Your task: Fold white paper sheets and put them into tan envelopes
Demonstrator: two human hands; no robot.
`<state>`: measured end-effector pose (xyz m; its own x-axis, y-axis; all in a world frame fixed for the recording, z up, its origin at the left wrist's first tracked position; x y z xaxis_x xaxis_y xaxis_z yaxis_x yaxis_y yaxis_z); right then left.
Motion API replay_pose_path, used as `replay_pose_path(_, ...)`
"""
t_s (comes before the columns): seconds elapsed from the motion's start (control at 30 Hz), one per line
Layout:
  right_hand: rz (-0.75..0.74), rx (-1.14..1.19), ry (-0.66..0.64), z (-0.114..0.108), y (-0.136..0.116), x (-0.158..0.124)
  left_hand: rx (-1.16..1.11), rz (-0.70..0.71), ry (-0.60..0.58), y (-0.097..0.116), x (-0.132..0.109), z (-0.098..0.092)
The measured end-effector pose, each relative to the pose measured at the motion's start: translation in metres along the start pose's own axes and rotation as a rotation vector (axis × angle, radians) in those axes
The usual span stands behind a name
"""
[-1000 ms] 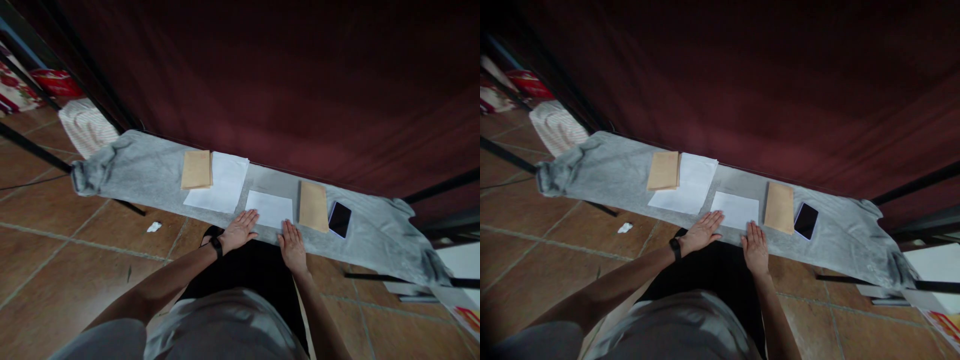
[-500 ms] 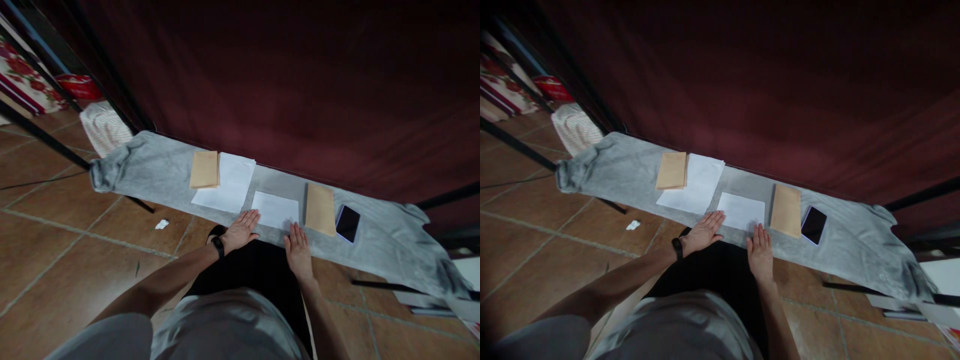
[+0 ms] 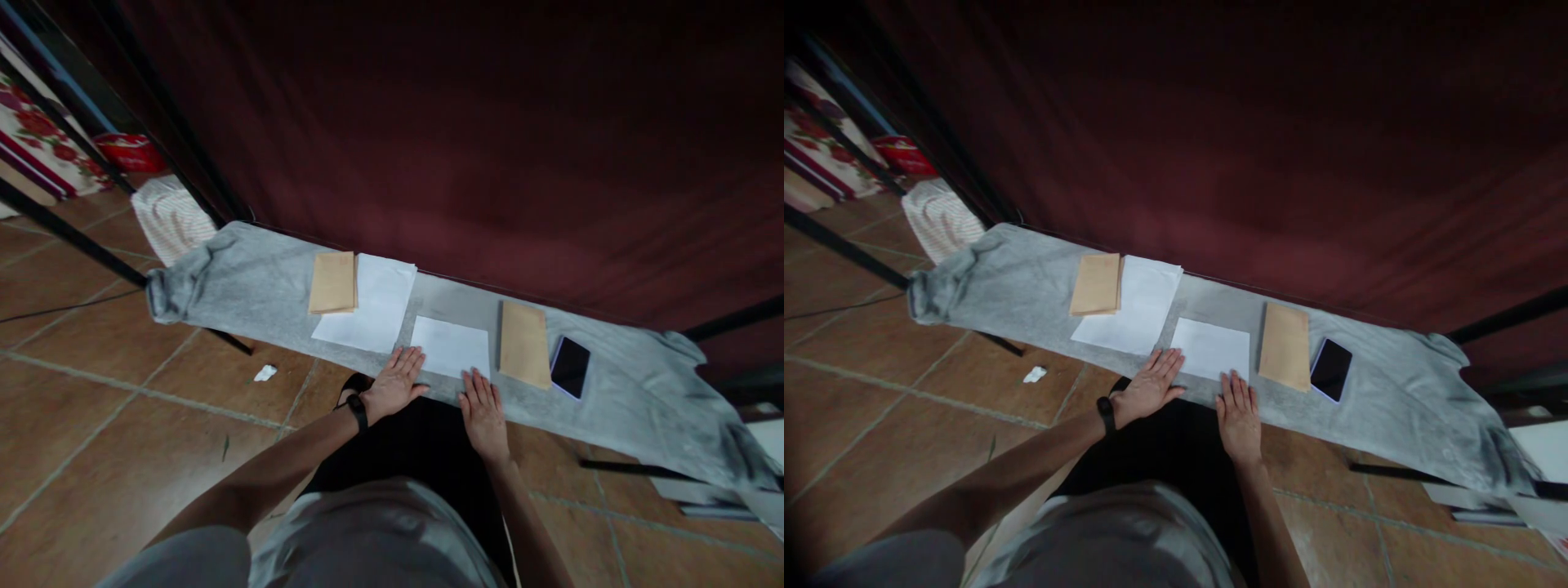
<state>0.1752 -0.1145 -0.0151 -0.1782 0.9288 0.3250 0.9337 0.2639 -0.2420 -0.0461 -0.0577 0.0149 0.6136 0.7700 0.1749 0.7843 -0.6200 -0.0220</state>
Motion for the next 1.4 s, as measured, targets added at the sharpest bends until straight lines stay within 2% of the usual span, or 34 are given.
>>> replay_pose_path(0.1,0.008,-0.003,-0.004,0.002,0.005,-0.002,-0.029,-0.011,0.017,0.017,0.013,0.001)
replay_pose_path(0.27,0.024,0.006,-0.002,0.005,0.006,-0.002,-0.078,0.063,0.037,0.059,0.049,0.01)
replay_pose_path(0.37,0.015,0.013,-0.008,0.004,0.006,-0.002,-0.07,0.048,-0.003,0.068,0.066,0.018)
replay_pose_path(0.47,0.005,0.03,0.009,0.002,0.005,-0.003,-0.067,0.028,-0.023,0.062,0.074,0.024)
replay_pose_path(0.57,0.002,0.032,0.018,0.001,0.004,-0.003,-0.073,0.002,-0.019,0.047,0.076,0.026)
replay_pose_path(0.8,0.025,0.026,0.013,0.002,0.004,-0.003,-0.054,-0.055,-0.018,0.012,0.072,0.026)
replay_pose_path(1.0,0.034,0.029,0.009,0.004,0.005,-0.003,-0.026,-0.099,0.01,-0.008,0.062,0.024)
replay_pose_path(1.2,0.024,0.041,0.03,0.004,0.004,-0.002,0.011,-0.121,-0.01,-0.015,0.05,0.02)
replay_pose_path(1.4,0.023,0.063,0.058,0.0,0.002,-0.002,0.05,-0.13,-0.002,-0.009,0.048,0.014)
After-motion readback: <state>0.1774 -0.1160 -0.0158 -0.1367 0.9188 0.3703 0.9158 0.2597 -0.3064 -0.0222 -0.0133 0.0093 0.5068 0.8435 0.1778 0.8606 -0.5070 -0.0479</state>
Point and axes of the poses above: each hand's wrist, its own x-axis towards the middle knuckle, its own z-axis out of the palm, y = z × x, the point moved 4 cm from there along x, towards the middle knuckle, and after that the axes turned 7 degrees about x, right-handed, at the moved point
